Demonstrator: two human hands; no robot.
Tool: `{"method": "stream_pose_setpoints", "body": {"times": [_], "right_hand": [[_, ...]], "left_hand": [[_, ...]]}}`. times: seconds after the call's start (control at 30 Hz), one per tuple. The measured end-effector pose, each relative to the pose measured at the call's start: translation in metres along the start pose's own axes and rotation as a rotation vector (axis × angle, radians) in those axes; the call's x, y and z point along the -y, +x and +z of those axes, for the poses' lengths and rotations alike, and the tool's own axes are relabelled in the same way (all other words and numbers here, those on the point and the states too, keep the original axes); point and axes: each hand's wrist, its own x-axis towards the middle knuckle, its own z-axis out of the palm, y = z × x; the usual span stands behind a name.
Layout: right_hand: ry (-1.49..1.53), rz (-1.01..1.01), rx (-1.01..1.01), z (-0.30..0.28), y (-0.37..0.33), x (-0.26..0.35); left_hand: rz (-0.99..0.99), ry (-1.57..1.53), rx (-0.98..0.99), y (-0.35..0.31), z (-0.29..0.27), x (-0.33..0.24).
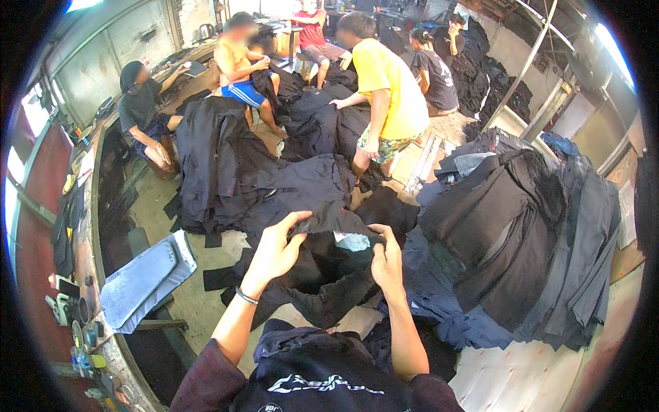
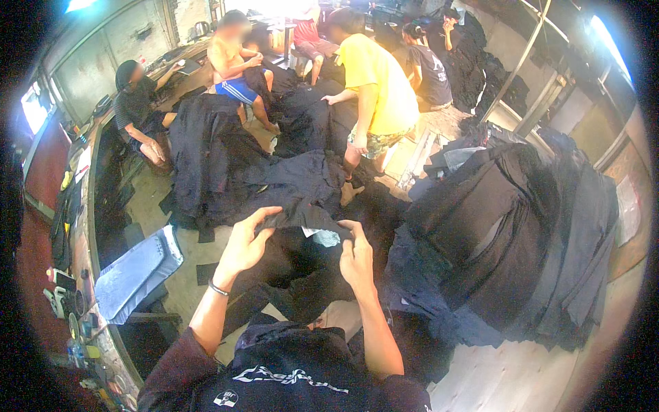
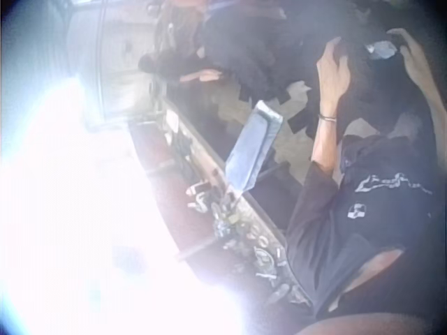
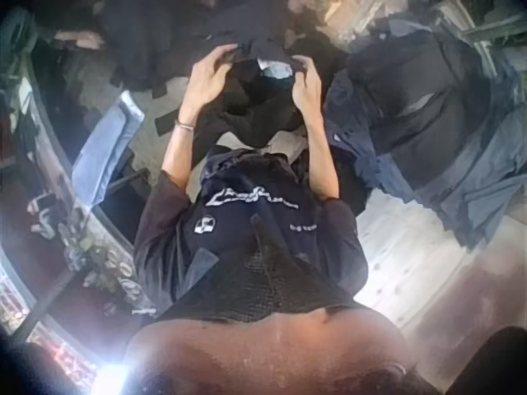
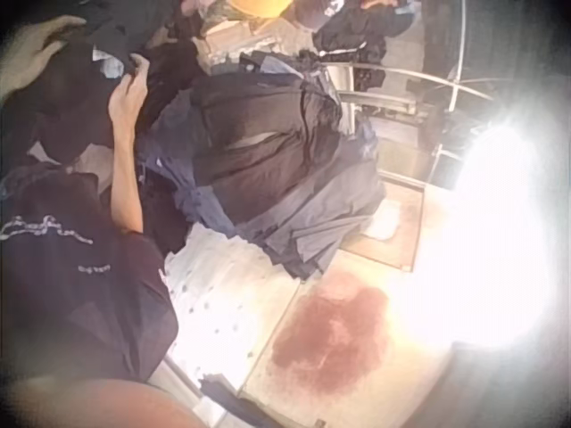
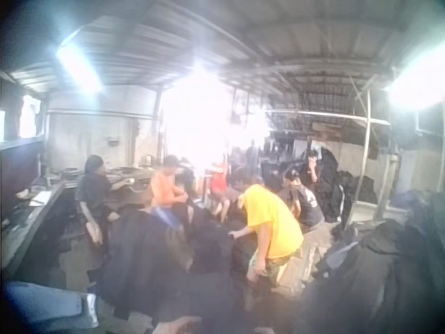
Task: The person repeatedly picks up dark garments from a large pile, unfolds them, and checks the interior or tags before placing them onto a separate stack. The task involves handling multiple items one at a time in a busy workshop environment.
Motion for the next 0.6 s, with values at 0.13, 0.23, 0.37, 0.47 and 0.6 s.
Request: {"method": "stream_pose_setpoints", "body": {"times": [0.13,0.23,0.37,0.47,0.6], "right_hand": [[-0.058,-0.142,0.008,0.030,-0.003,0.030],[-0.150,-0.164,-0.007,0.045,0.000,0.045],[0.080,-0.067,0.176,0.069,0.010,0.058],[0.127,-0.125,0.134,0.100,0.008,0.069],[-0.059,-0.220,0.126,0.132,-0.005,0.090]], "left_hand": [[0.068,0.043,-0.006,0.001,-0.036,-0.019],[-0.059,0.060,0.080,-0.004,-0.060,-0.018],[0.189,0.156,-0.071,-0.003,-0.084,0.002],[0.269,0.104,-0.114,-0.005,-0.104,0.017],[0.372,0.074,-0.177,-0.016,-0.135,0.024]]}}
